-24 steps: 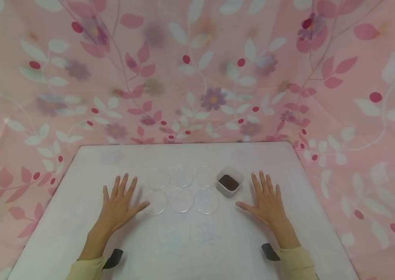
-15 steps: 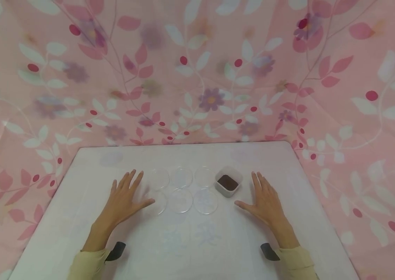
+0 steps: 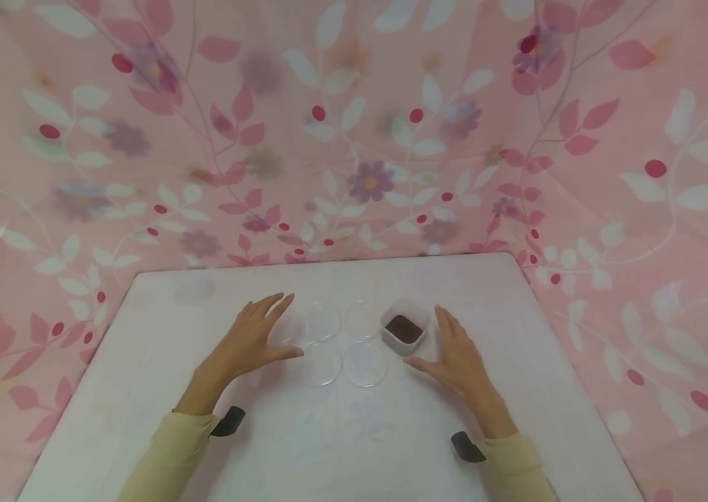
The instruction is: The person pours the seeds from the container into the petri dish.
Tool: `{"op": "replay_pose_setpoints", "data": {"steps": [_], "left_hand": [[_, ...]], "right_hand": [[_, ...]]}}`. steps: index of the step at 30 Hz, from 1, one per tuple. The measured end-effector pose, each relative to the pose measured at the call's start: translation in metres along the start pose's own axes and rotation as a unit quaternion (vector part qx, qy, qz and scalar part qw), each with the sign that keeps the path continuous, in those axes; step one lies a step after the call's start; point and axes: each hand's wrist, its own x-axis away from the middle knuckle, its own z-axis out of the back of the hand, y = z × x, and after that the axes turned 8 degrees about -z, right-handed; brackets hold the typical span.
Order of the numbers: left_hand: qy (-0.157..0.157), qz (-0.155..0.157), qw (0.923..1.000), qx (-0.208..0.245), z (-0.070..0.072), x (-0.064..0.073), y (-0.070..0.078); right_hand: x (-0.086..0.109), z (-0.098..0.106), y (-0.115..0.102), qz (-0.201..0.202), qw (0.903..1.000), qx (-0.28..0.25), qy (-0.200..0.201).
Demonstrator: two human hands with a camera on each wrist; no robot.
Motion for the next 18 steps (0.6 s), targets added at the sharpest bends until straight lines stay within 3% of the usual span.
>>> {"op": "replay_pose_setpoints", "data": {"steps": [9,18], "left_hand": [[-0.038,-0.046,0.9982,0.003,-0.003,-0.035,0.008],[-0.105,-0.094,0.9899,0.017,-0.019,-0.067,0.016]], "right_hand": [[-0.001,-0.006,-0.003,0.005,1.0000,-0.001,-0.003],[-0.001,-0.012,-0.001,0.002,0.9998,-0.015,-0.009]]}}
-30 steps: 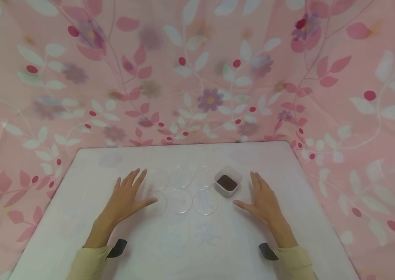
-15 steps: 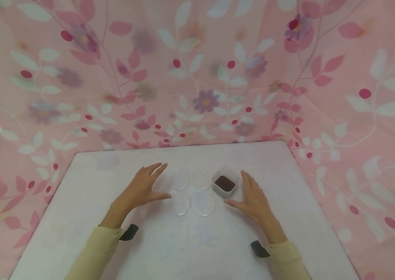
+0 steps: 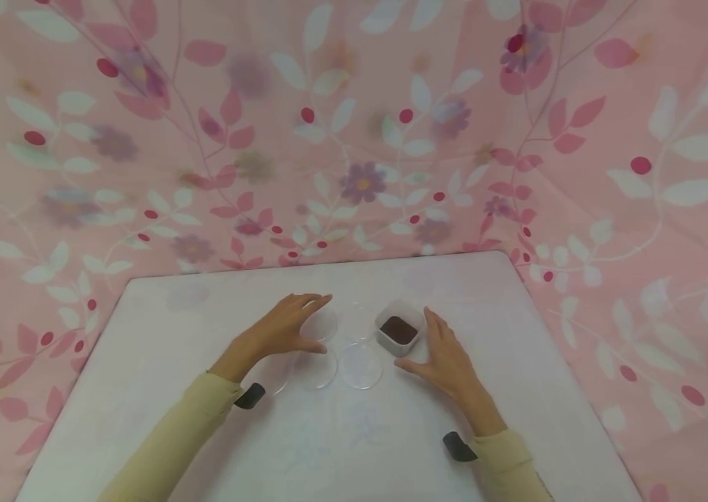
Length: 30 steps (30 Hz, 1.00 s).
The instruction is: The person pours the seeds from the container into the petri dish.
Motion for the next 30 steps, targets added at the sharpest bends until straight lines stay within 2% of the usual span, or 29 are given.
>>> {"op": "replay_pose_setpoints", "data": {"steps": [3,12,18,27,30], "left_hand": [[-0.008,-0.007,0.9999,0.012,-0.003,-0.012,-0.001],[-0.044,-0.001,0.9974,0.056,-0.015,-0.044,-0.004],[-0.060,0.025,0.9935,0.093,-0.025,-0.053,-0.007],[-0.077,0.017,0.9892,0.123,-0.041,-0.069,-0.012],[-0.079,0.013,0.9884,0.129,-0.046,-0.073,-0.012]], "right_hand": [[-0.002,0.001,-0.001,-0.004,1.0000,0.001,-0.003],[-0.004,-0.005,0.001,-0.012,0.9998,-0.013,0.006],[-0.003,-0.012,0.000,-0.020,0.9995,-0.025,-0.007],[-0.005,-0.017,0.001,-0.029,0.9986,-0.045,-0.001],[-0.007,-0.020,0.002,-0.016,0.9982,-0.057,0.015]]}}
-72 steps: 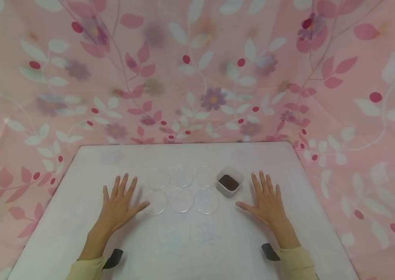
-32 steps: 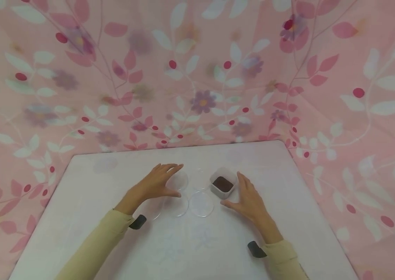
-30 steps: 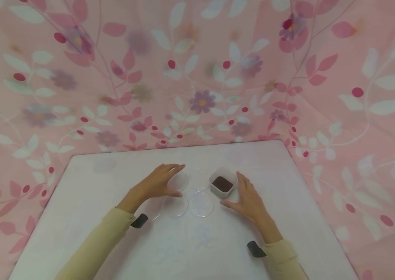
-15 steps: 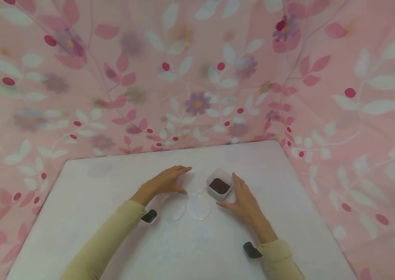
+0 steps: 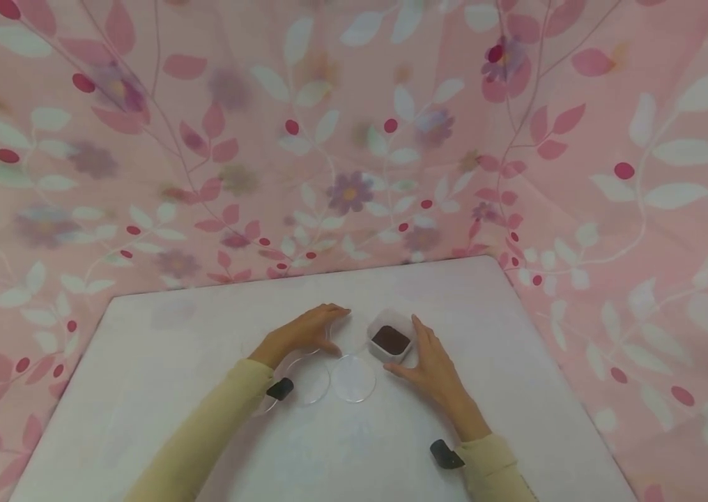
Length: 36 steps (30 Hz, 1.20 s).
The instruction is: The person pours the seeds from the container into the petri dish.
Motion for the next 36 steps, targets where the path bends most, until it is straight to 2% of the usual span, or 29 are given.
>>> {"op": "replay_pose_setpoints", "data": {"steps": [6,15,20,27,36], "left_hand": [[0.008,0.004,0.9999,0.011,-0.006,-0.005,-0.002],[0.012,0.008,0.9998,0.011,-0.005,-0.005,-0.002],[0.016,0.006,0.9998,0.012,-0.004,-0.005,-0.003],[0.018,-0.003,0.9997,0.016,-0.005,-0.006,-0.007],[0.019,-0.014,0.9996,0.013,-0.007,-0.008,-0.009]], "right_hand": [[-0.005,-0.006,0.002,0.028,0.9981,-0.048,0.025],[-0.009,-0.015,0.004,0.026,0.9915,-0.116,0.052],[-0.009,-0.021,0.003,-0.003,0.9829,-0.180,0.040],[-0.008,-0.026,0.003,-0.038,0.9702,-0.239,0.014],[0.000,-0.008,-0.026,-0.046,0.9618,-0.270,0.006]]}}
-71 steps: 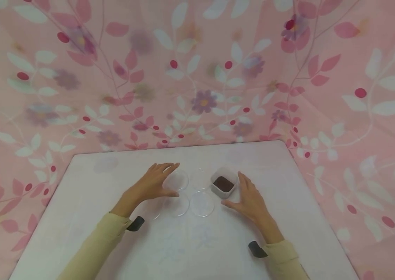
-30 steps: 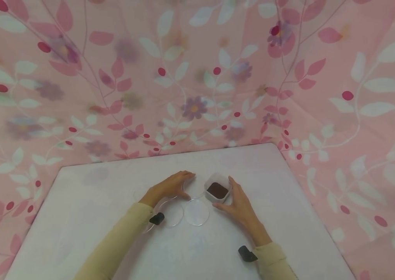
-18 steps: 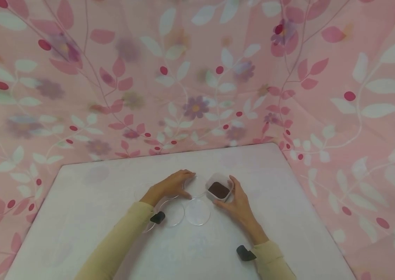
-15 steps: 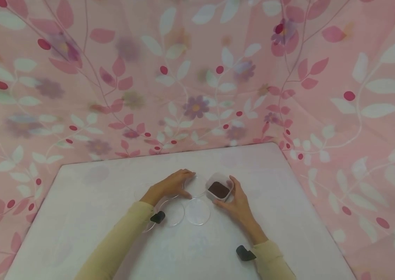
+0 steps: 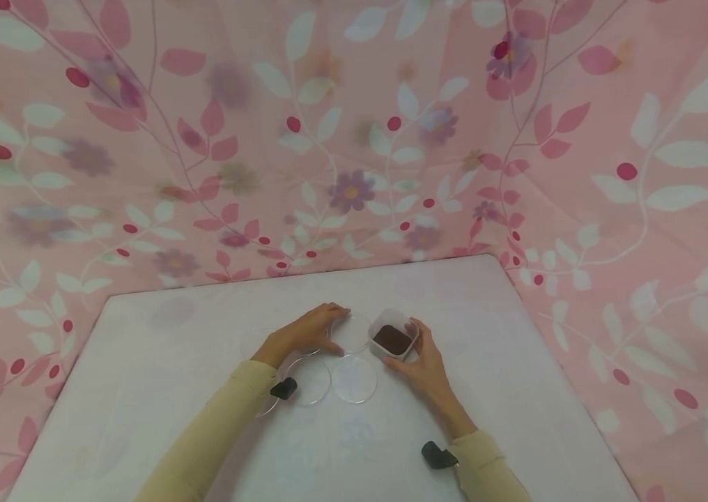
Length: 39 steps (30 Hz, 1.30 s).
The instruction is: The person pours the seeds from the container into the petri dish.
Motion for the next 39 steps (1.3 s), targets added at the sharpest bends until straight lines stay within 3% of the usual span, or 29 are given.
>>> {"op": "replay_pose_setpoints", "data": {"steps": [10,22,32,39], "left_hand": [[0.003,-0.001,1.0000,-0.006,-0.003,-0.001,-0.004],[0.007,-0.007,0.9999,-0.011,-0.004,-0.002,-0.007],[0.007,-0.005,0.9999,-0.008,-0.004,-0.001,-0.006],[0.008,-0.001,0.9999,-0.007,-0.002,0.000,-0.002]], "right_hand": [[0.002,0.001,-0.007,-0.021,0.9997,0.005,-0.004],[-0.011,0.001,0.026,-0.005,0.9998,-0.005,0.018],[-0.017,0.006,0.017,0.061,0.9963,0.045,0.041],[-0.025,0.012,0.010,0.116,0.9839,0.114,0.075]]}}
